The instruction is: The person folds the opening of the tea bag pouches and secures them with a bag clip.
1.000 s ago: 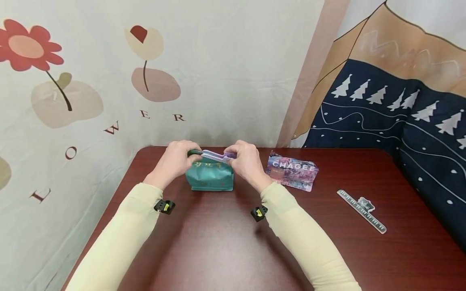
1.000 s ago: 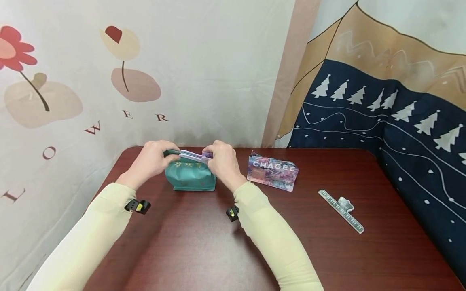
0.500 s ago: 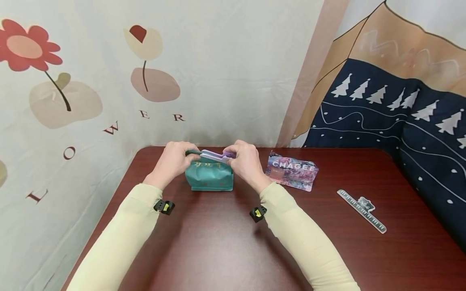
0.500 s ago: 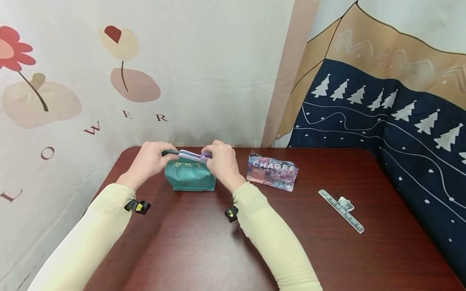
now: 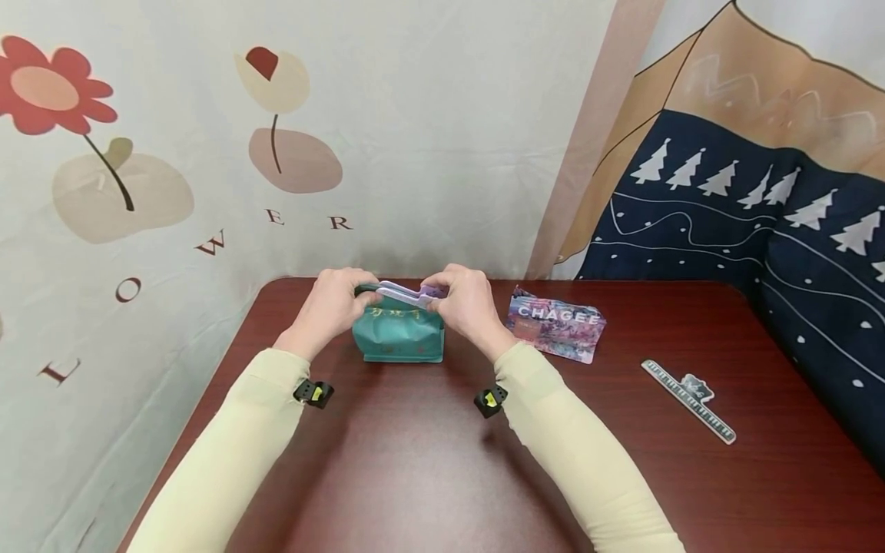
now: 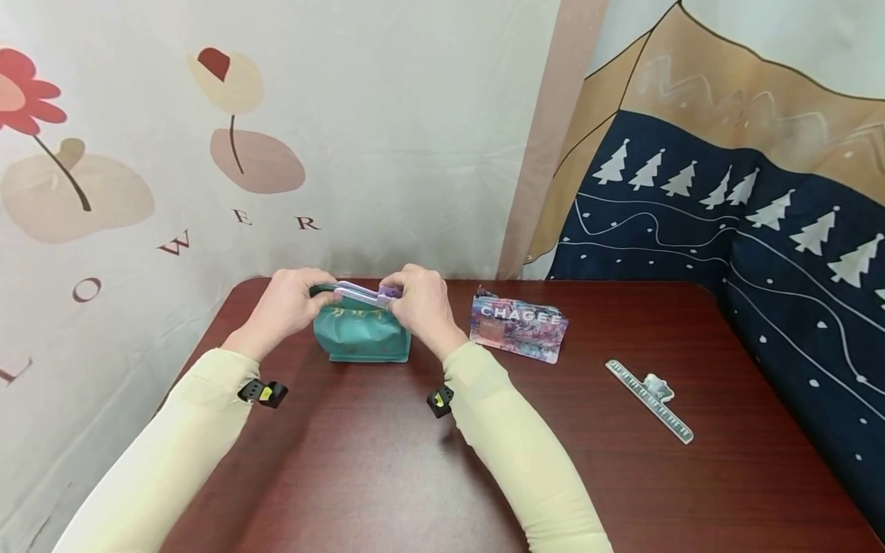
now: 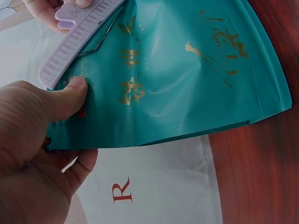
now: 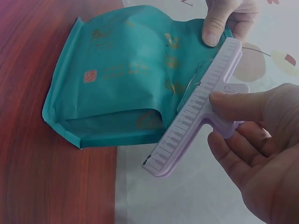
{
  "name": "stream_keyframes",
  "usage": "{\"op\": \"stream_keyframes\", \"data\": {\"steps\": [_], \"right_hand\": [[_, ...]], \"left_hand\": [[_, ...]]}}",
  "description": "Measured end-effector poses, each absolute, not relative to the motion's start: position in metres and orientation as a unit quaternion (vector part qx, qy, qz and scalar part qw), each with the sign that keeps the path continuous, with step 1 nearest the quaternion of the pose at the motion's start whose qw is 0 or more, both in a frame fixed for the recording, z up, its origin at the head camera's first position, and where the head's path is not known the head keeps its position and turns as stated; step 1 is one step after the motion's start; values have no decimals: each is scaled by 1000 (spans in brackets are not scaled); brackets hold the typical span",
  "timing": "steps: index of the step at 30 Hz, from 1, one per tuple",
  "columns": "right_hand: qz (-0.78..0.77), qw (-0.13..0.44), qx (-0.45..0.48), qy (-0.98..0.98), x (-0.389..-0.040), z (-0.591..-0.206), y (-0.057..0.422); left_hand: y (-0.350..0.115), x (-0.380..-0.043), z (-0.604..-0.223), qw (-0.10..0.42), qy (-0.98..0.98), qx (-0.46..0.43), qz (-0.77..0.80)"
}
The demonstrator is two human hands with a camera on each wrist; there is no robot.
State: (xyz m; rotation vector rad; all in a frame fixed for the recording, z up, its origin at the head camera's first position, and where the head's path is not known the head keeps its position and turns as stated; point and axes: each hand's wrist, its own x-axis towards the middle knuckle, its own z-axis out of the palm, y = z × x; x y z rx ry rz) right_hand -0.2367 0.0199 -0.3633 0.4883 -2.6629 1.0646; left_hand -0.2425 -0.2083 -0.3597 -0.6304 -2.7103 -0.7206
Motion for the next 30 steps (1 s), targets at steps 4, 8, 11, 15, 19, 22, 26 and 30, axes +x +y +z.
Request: {"op": "stream_keyframes", "data": {"steps": [4, 8, 11, 15, 19, 22, 26, 30], "right_hand": [[375, 114, 166, -905, -237, -364, 21], [387, 114, 166, -900, -236, -365, 20], [391, 123, 172, -896, -236, -365, 18], [390, 138, 179, -893, -236, -366, 17], [389, 135, 175, -895, -236, -366, 17], [386, 134, 175, -896, -237, -366, 17], [384, 138, 177, -895, -236, -365, 17], [391, 138, 177, -893, -236, -365, 16]], "left_hand": [[-207, -242, -359, 132, -935, -215, -248], [-206, -241, -359, 135, -937, -212, -243], [-206, -241, -359, 137, -937, -213, -240], [-206, -241, -360, 134, -938, -213, -237], [-208, -240, -358, 129, -940, -214, -234], [-210, -240, -357, 130, -939, -212, -236], [-211, -241, -358, 131, -938, -209, -243], [-210, -242, -359, 130, -938, -205, -246]]}}
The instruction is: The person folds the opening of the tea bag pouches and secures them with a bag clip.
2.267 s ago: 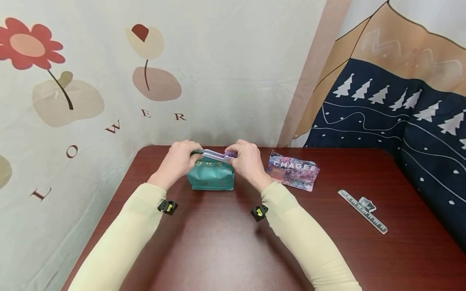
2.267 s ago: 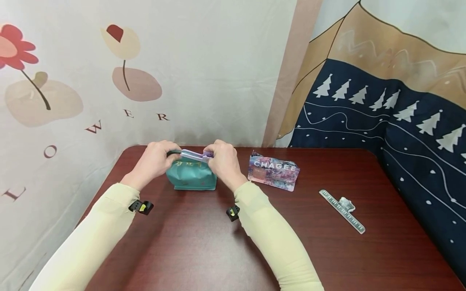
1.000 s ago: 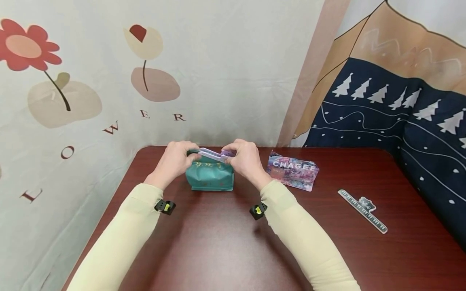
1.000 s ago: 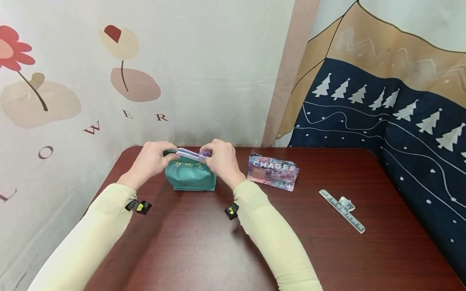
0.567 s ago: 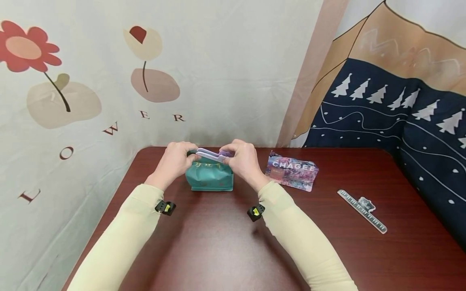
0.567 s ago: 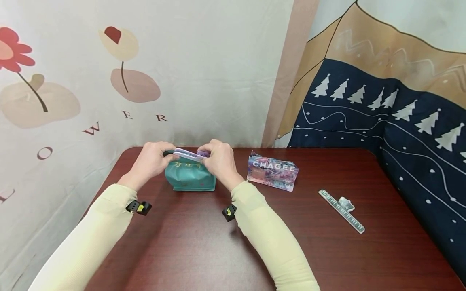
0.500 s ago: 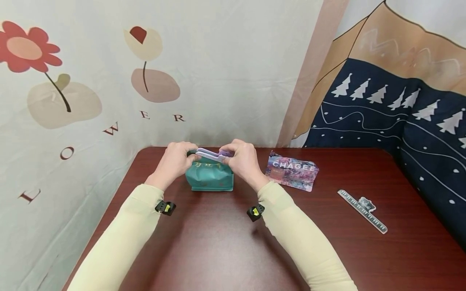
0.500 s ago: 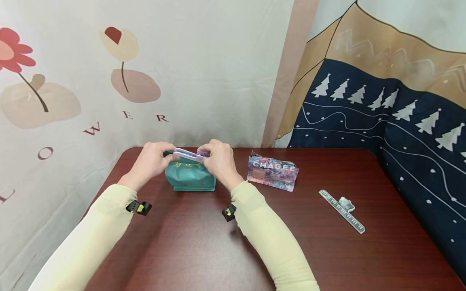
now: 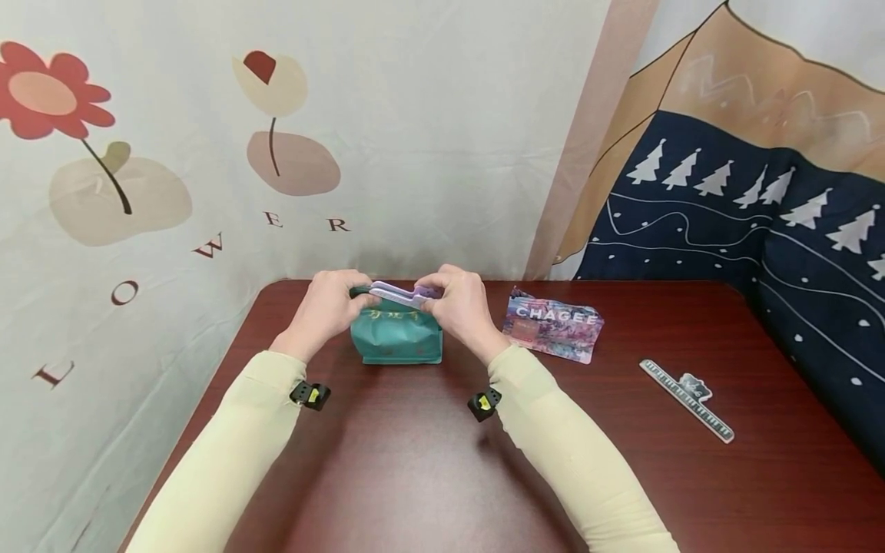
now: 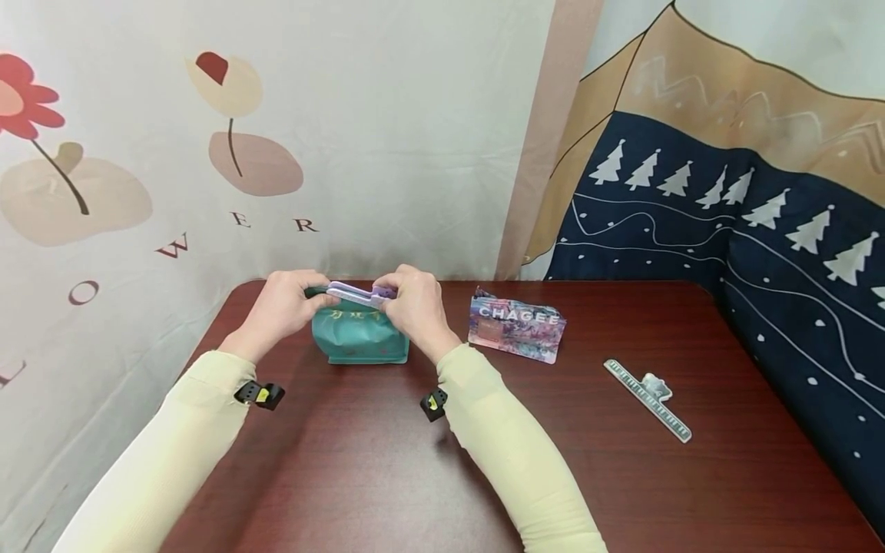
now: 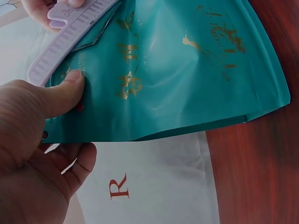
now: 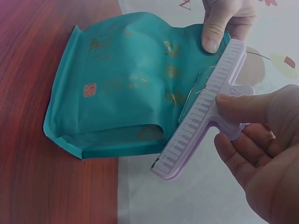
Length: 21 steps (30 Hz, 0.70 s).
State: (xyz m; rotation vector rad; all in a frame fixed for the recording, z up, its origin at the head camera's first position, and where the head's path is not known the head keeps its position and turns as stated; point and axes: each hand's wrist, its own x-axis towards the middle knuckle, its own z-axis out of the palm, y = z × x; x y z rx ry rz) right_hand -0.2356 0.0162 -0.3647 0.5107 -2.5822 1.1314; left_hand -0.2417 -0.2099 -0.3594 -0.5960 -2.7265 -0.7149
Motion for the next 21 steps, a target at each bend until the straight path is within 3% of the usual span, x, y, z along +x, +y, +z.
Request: {"op": "stream_keyframes", "data": {"steps": [21], "right_hand": [[435, 138, 171, -873, -236, -359, 12]], "left_hand": [[-210, -242, -359, 126, -938, -197, -256]]}}
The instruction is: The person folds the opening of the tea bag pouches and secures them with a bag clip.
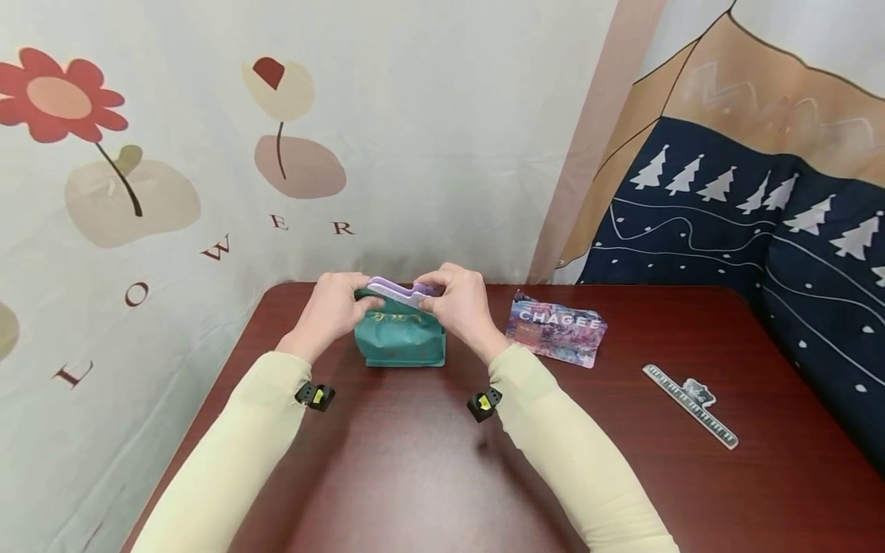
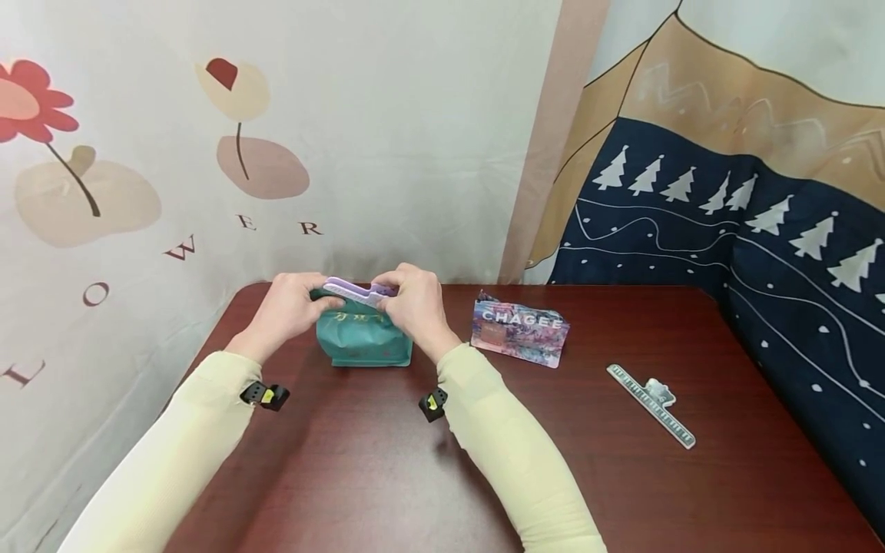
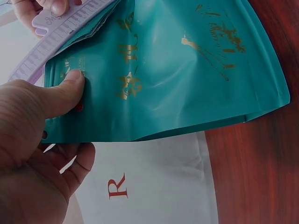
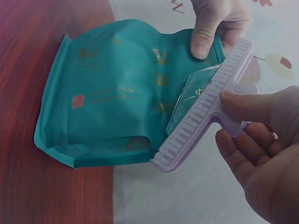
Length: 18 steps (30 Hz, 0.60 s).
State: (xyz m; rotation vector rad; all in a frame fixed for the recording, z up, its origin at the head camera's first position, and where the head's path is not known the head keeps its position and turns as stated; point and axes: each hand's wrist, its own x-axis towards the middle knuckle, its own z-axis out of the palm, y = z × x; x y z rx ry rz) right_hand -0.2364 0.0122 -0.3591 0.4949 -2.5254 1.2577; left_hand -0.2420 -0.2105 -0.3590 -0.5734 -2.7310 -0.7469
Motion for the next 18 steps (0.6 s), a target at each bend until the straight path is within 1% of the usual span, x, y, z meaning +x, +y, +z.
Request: {"op": "stream_keyframes", "data": {"steps": [8, 18], "right_hand": [[382, 149, 188, -892, -235, -358, 11], [385, 152, 178, -893, -234, -361, 9]], "left_hand": [[-210, -242, -358, 127, -938, -201, -253], [-208, -241, -357, 120, -939, -192, -257]]}}
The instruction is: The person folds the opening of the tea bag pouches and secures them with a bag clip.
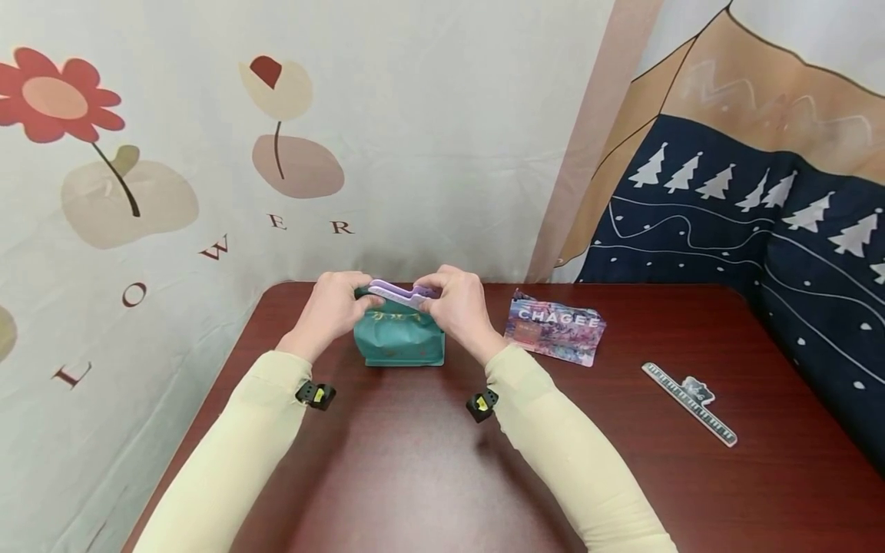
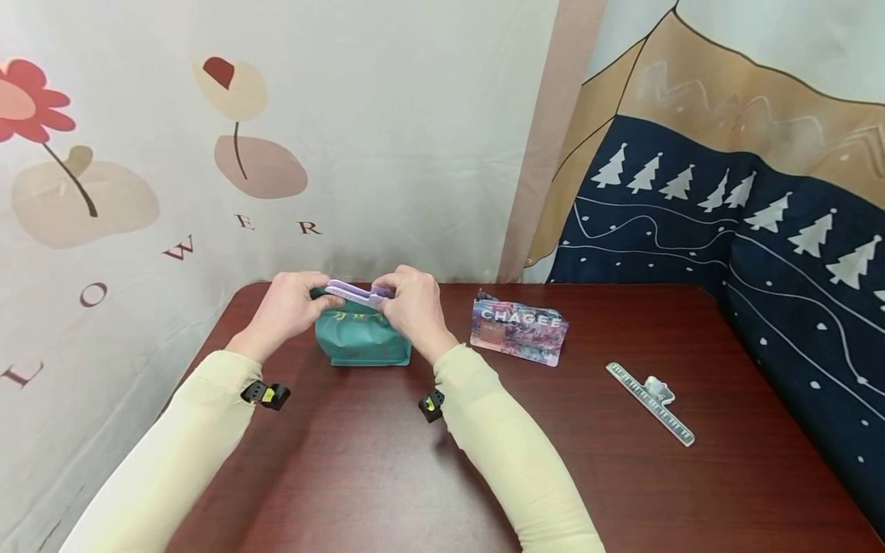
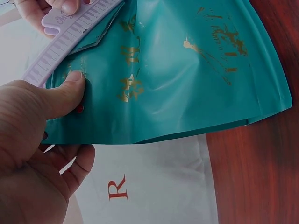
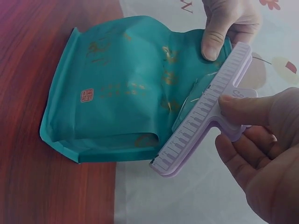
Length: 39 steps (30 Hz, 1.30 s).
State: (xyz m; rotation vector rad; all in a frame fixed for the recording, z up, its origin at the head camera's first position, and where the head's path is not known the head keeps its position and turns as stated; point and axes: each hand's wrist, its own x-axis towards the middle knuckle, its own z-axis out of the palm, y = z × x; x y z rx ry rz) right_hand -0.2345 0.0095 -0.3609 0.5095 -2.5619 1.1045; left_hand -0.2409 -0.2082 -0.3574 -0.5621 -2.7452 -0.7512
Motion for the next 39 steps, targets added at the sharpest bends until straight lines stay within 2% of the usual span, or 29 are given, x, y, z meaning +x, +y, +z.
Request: {"op": "stream_keyframes", "data": {"steps": [21, 39], "right_hand": [[394, 137, 187, -889, -234, -358, 19], [409, 81, 211, -884, -232, -362, 21]], "left_hand": [[-202, -241, -359, 109, -940, -187, -263], [-207, -231, -361, 140, -935, -189, -265]]}}
